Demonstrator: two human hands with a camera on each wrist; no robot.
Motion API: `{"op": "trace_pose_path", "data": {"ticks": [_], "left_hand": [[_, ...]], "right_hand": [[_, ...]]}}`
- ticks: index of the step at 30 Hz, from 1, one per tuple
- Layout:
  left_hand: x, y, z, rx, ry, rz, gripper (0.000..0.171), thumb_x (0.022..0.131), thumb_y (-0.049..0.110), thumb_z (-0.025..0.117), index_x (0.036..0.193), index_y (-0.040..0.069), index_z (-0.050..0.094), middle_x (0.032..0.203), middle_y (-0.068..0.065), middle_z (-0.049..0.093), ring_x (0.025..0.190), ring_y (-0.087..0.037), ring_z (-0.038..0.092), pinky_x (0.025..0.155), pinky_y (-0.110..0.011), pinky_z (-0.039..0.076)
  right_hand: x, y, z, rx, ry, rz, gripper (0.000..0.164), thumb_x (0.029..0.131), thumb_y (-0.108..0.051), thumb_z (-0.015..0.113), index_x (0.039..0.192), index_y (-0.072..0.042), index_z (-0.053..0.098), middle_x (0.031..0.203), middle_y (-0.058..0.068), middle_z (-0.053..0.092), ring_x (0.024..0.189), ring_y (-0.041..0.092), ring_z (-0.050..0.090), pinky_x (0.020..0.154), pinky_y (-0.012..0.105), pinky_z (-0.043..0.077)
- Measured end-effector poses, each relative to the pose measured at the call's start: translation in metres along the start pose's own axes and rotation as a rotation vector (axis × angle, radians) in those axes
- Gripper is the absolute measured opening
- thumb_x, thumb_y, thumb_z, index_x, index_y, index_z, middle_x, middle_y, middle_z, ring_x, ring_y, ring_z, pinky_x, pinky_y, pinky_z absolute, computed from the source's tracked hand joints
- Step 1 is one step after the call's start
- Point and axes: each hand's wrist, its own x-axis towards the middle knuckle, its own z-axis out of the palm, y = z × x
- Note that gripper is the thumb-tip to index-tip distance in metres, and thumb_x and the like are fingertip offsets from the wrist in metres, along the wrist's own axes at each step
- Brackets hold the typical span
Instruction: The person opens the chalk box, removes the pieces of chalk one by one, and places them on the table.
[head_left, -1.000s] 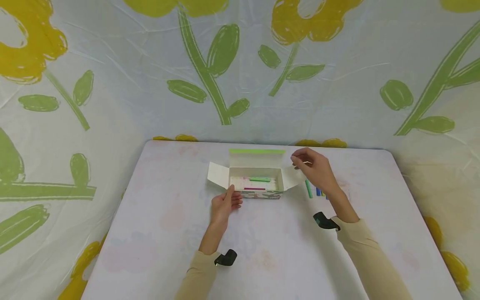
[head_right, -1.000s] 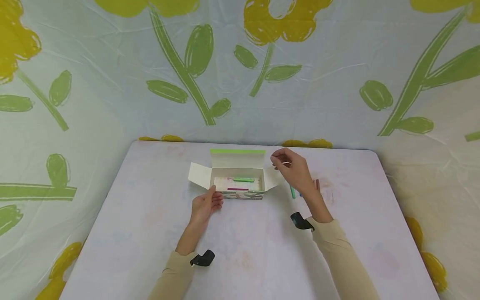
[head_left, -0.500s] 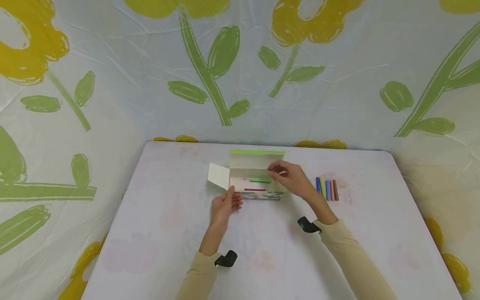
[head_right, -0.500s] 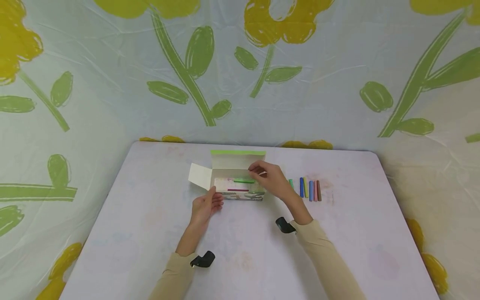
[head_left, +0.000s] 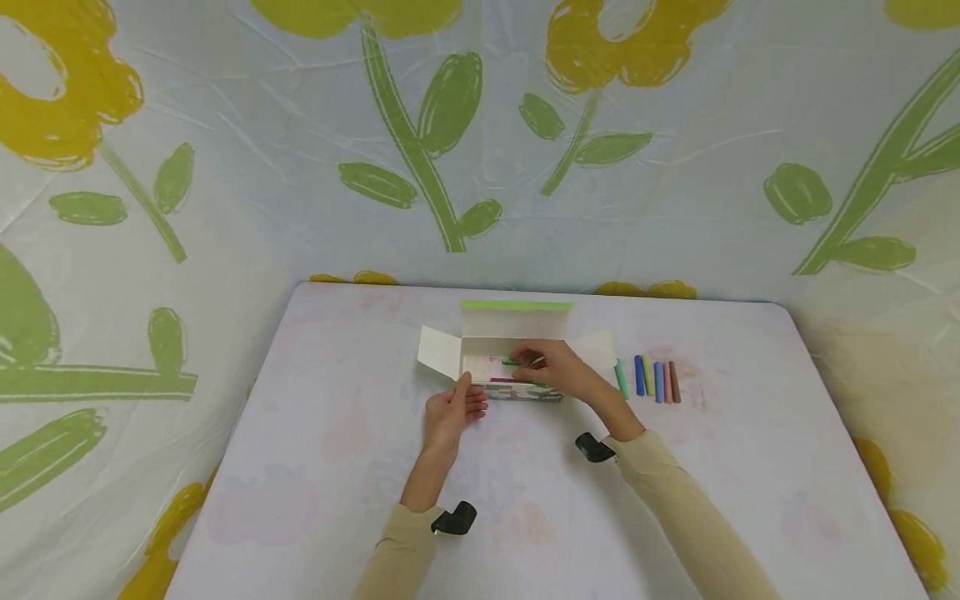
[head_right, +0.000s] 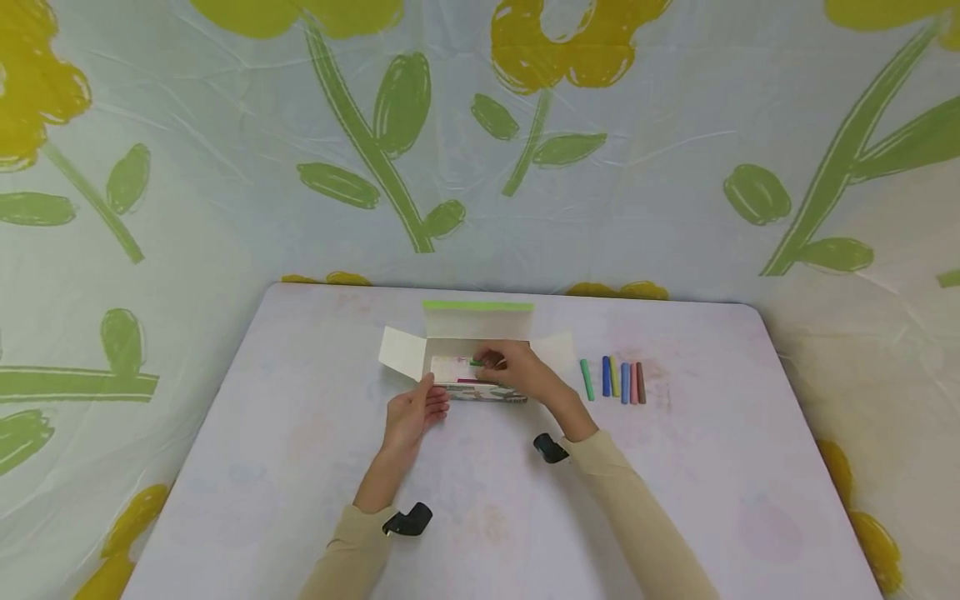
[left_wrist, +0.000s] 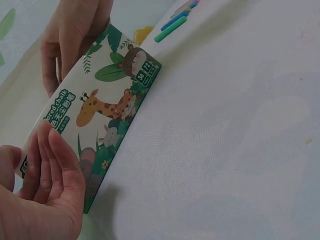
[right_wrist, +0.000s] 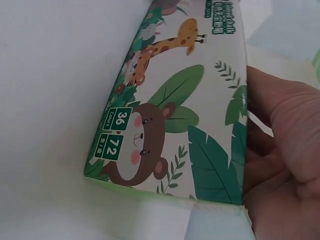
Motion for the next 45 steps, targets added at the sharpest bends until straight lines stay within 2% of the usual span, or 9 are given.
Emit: {"op": "trace_pose_path", "data": {"ticks": [6, 12, 17, 20, 24, 31, 36, 40, 45], "left_hand": [[0.002, -0.002, -0.001, -0.03, 0.007, -0.001, 0.042, 0.103, 0.029, 0.065, 0.094, -0.011, 0.071, 0.077, -0.006, 0.071, 0.066, -0.011, 0.068, 0.066, -0.023, 0.059], [0.001, -0.003, 0.001, -0.043, 0.008, -0.002, 0.041, 0.103, 0.028, 0.066, 0.096, -0.013, 0.07, 0.077, -0.007, 0.07, 0.068, -0.011, 0.068, 0.068, -0.024, 0.059], [0.0, -0.002, 0.002, -0.047, 0.012, -0.003, 0.041, 0.103, 0.029, 0.066, 0.094, -0.01, 0.071, 0.078, -0.007, 0.071, 0.068, -0.012, 0.069, 0.068, -0.024, 0.06], [0.0, -0.001, 0.003, -0.044, 0.016, -0.001, 0.04, 0.103, 0.029, 0.065, 0.093, -0.009, 0.071, 0.078, -0.007, 0.071, 0.068, -0.012, 0.069, 0.067, -0.024, 0.06], [0.0, -0.002, 0.002, -0.041, 0.016, 0.003, 0.04, 0.103, 0.029, 0.065, 0.093, -0.01, 0.071, 0.078, -0.007, 0.071, 0.068, -0.012, 0.069, 0.067, -0.024, 0.06], [0.0, -0.001, 0.003, -0.024, 0.018, 0.0, 0.043, 0.103, 0.029, 0.065, 0.097, -0.013, 0.07, 0.078, -0.007, 0.071, 0.068, -0.011, 0.069, 0.067, -0.023, 0.06], [0.001, 0.0, 0.002, -0.025, 0.007, 0.001, 0.045, 0.103, 0.03, 0.066, 0.098, -0.014, 0.07, 0.079, -0.007, 0.071, 0.067, -0.011, 0.069, 0.067, -0.023, 0.059], [0.001, 0.0, 0.002, -0.029, 0.0, 0.009, 0.044, 0.103, 0.03, 0.065, 0.096, -0.013, 0.071, 0.079, -0.008, 0.072, 0.067, -0.012, 0.069, 0.066, -0.024, 0.06], [0.002, 0.0, 0.001, -0.016, 0.007, -0.006, 0.045, 0.103, 0.032, 0.066, 0.098, -0.013, 0.07, 0.08, -0.008, 0.072, 0.068, -0.012, 0.069, 0.067, -0.024, 0.059]], "right_hand": [[0.016, -0.001, 0.004, -0.101, -0.13, 0.011, 0.023, 0.093, -0.003, 0.076, 0.112, 0.008, 0.069, 0.105, 0.018, 0.071, 0.095, 0.027, 0.068, 0.086, 0.042, 0.058], [0.028, 0.002, 0.008, -0.171, -0.254, 0.034, 0.019, 0.093, 0.003, 0.073, 0.111, 0.008, 0.069, 0.102, 0.018, 0.071, 0.093, 0.028, 0.068, 0.085, 0.036, 0.058], [0.032, 0.003, 0.008, -0.195, -0.287, 0.061, 0.017, 0.091, 0.005, 0.074, 0.108, 0.006, 0.07, 0.099, 0.016, 0.07, 0.089, 0.024, 0.065, 0.081, 0.032, 0.057], [0.033, 0.003, 0.008, -0.204, -0.306, 0.101, 0.013, 0.092, 0.003, 0.073, 0.105, 0.002, 0.071, 0.098, 0.013, 0.07, 0.085, 0.019, 0.062, 0.08, 0.03, 0.056], [0.032, 0.0, 0.006, -0.22, -0.323, 0.105, 0.009, 0.094, 0.001, 0.072, 0.103, 0.0, 0.073, 0.097, 0.011, 0.07, 0.084, 0.017, 0.059, 0.08, 0.031, 0.055], [0.026, 0.0, -0.001, -0.248, -0.253, 0.017, 0.012, 0.096, -0.008, 0.073, 0.105, 0.0, 0.072, 0.094, 0.005, 0.068, 0.083, 0.016, 0.056, 0.078, 0.032, 0.052], [0.017, 0.004, -0.008, -0.161, -0.172, -0.063, 0.012, 0.097, -0.004, 0.071, 0.107, 0.001, 0.07, 0.095, 0.005, 0.07, 0.085, 0.015, 0.062, 0.078, 0.033, 0.055], [0.009, -0.001, -0.015, -0.097, -0.11, -0.07, 0.018, 0.098, -0.002, 0.068, 0.115, 0.003, 0.07, 0.101, 0.009, 0.072, 0.092, 0.02, 0.066, 0.085, 0.038, 0.058], [-0.003, -0.004, -0.025, -0.024, -0.032, -0.05, 0.022, 0.099, -0.004, 0.068, 0.119, 0.005, 0.068, 0.098, 0.012, 0.071, 0.085, 0.026, 0.067, 0.083, 0.04, 0.06]]}}
